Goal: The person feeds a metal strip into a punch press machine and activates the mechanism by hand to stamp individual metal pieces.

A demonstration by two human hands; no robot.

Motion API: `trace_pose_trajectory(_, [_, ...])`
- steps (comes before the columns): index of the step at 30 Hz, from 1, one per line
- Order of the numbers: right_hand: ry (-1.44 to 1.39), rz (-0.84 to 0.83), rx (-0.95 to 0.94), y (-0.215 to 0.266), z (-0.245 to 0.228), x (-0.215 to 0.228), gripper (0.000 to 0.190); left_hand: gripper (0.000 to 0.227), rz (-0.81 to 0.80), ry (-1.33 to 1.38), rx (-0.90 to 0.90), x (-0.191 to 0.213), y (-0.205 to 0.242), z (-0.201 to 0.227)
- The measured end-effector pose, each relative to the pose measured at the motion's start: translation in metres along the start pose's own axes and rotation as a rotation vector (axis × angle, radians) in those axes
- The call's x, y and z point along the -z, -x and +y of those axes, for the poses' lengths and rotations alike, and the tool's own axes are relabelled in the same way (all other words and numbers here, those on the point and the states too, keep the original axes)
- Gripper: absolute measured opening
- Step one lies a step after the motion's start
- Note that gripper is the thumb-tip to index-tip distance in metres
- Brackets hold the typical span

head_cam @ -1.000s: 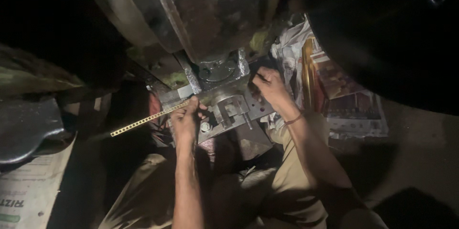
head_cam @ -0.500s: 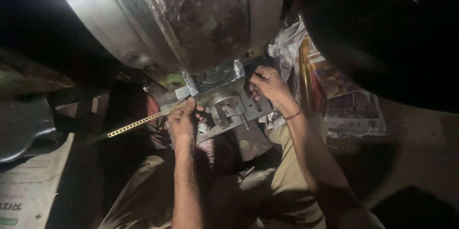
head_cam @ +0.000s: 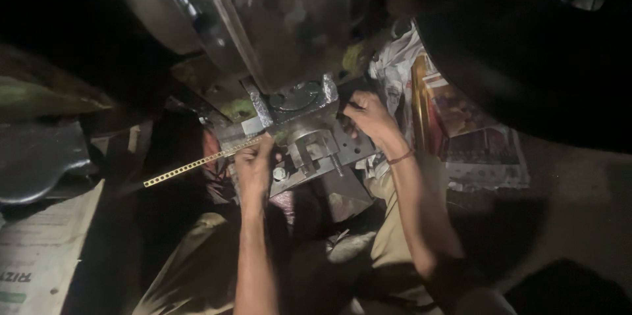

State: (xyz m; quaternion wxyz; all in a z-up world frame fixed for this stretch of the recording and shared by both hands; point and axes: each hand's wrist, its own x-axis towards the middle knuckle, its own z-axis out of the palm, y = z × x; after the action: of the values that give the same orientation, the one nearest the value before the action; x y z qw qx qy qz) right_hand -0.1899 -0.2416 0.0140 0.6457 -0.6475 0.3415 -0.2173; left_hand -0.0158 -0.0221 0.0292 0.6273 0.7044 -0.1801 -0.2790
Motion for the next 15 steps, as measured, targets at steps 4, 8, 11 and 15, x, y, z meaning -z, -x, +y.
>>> trace_pose_trajectory(4, [0.018, 0.011, 0.028, -0.001, 0.001, -0.001, 0.009, 0.028, -0.036, 0.096, 0.005, 0.002, -0.004, -0.010])
trace_pose_trajectory(8, [-0.091, 0.021, -0.017, -0.001, 0.003, -0.004, 0.009, 0.031, -0.034, -0.010, -0.027, 0.004, -0.007, -0.016])
trace_pose_trajectory(11, [-0.053, 0.013, -0.037, -0.001, 0.000, -0.001, 0.011, 0.030, -0.039, -0.016, -0.076, 0.004, -0.007, -0.017])
trace_pose_trajectory(15, [-0.037, 0.022, -0.119, -0.005, 0.010, 0.000, 0.012, 0.033, 0.012, -0.144, -0.014, 0.005, -0.004, -0.011])
